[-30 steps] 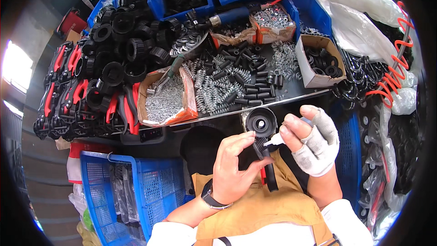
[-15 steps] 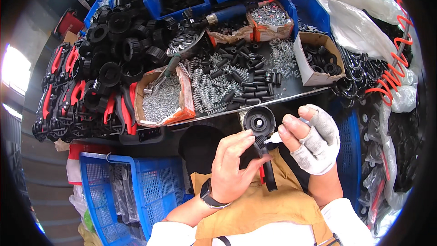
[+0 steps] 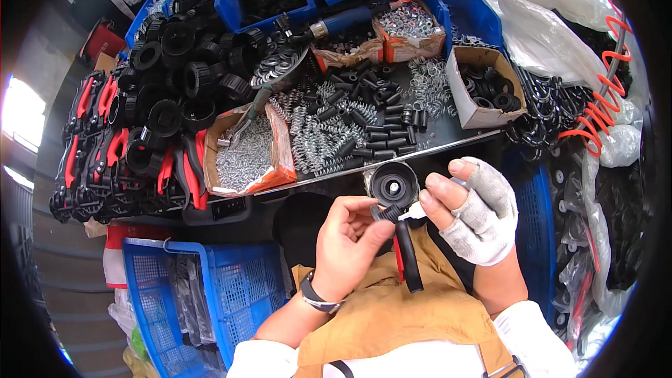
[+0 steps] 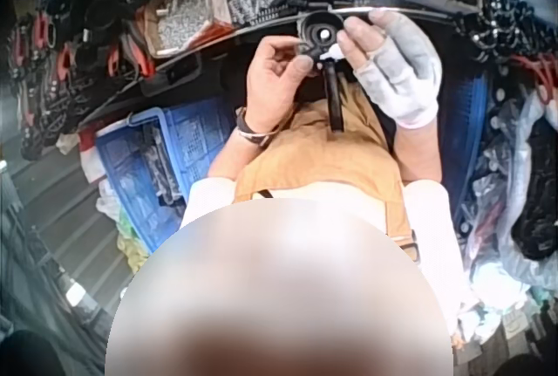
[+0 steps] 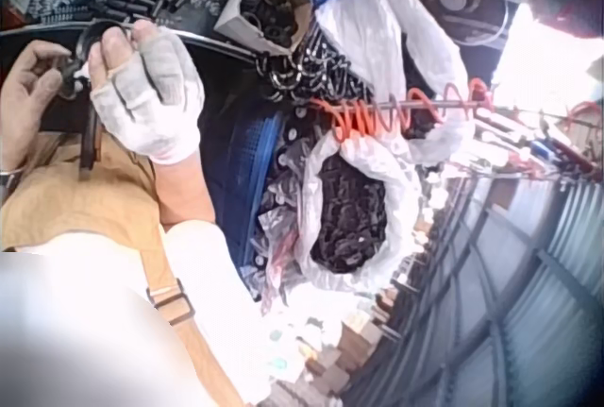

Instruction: The person assembles a mechanical housing by securing screws, washers, a spring, and plastic fittings into it with an electric screwdriver and pliers.

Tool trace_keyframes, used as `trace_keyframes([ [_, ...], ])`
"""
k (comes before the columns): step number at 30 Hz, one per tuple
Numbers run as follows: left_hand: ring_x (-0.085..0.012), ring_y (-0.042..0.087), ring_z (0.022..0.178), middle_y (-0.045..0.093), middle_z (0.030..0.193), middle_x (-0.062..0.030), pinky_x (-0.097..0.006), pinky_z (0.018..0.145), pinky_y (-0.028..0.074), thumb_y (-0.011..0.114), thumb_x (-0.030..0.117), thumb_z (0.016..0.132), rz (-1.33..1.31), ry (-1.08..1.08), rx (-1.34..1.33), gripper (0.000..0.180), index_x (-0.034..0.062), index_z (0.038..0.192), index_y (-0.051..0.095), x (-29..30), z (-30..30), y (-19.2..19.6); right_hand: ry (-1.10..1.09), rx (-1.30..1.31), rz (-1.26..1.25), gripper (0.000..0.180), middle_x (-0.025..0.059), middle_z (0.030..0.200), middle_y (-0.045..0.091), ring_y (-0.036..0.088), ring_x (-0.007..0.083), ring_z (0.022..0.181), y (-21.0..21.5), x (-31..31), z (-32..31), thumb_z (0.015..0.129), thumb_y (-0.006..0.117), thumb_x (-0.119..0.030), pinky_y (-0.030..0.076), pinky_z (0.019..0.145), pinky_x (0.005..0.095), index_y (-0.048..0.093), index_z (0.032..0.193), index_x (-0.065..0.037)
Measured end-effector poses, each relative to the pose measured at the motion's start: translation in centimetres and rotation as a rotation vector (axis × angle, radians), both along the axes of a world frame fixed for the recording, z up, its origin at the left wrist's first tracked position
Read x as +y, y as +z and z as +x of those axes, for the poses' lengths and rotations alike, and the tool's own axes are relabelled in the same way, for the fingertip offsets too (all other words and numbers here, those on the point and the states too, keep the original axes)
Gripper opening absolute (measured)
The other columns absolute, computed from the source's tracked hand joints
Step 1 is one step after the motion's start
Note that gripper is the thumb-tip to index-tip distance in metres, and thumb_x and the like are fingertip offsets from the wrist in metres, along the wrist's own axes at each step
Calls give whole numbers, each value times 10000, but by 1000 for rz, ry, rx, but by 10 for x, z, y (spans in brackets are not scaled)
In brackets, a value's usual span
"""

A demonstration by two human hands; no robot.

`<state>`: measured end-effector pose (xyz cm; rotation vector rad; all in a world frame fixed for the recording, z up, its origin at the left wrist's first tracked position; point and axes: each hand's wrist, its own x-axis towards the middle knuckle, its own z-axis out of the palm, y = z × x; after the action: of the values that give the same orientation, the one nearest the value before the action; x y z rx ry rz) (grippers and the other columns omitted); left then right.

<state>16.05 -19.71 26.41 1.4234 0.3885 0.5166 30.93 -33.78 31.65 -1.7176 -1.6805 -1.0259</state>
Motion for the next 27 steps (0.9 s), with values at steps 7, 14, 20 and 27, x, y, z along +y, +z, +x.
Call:
trace_keyframes([
  [7, -183, 694, 731, 687, 877, -118, -278, 615, 554, 693, 435, 907, -444, -154, 29, 488, 5, 1064, 522, 8, 3, 2, 12, 35, -21, 240, 34, 1072, 684, 631, 255, 1029, 1, 0, -3, 682, 766, -72, 616, 769, 390, 717, 910, -128],
  [14, -142, 665, 731, 673, 884, -96, -257, 639, 542, 708, 331, 918, -430, -175, 17, 390, 19, 1056, 520, 7, 3, -2, 18, 14, -23, 192, 35, 1046, 697, 652, 251, 983, 3, 0, -3, 690, 743, -75, 612, 764, 386, 717, 872, -131],
  [20, -105, 642, 761, 659, 923, -73, -250, 678, 540, 722, 234, 921, -451, -189, 7, 326, 26, 1064, 516, 5, 2, 0, 34, 37, -26, 186, 35, 1028, 708, 668, 248, 946, 4, 1, -5, 688, 741, -81, 608, 765, 390, 715, 865, -134],
  [27, -96, 629, 818, 651, 941, -65, -246, 716, 537, 730, 218, 915, -389, -170, 0, 330, 21, 1079, 523, 4, 2, -3, 13, 28, -19, 189, 30, 1019, 703, 663, 244, 972, 2, 3, -2, 695, 739, -82, 606, 775, 390, 718, 875, -134],
])
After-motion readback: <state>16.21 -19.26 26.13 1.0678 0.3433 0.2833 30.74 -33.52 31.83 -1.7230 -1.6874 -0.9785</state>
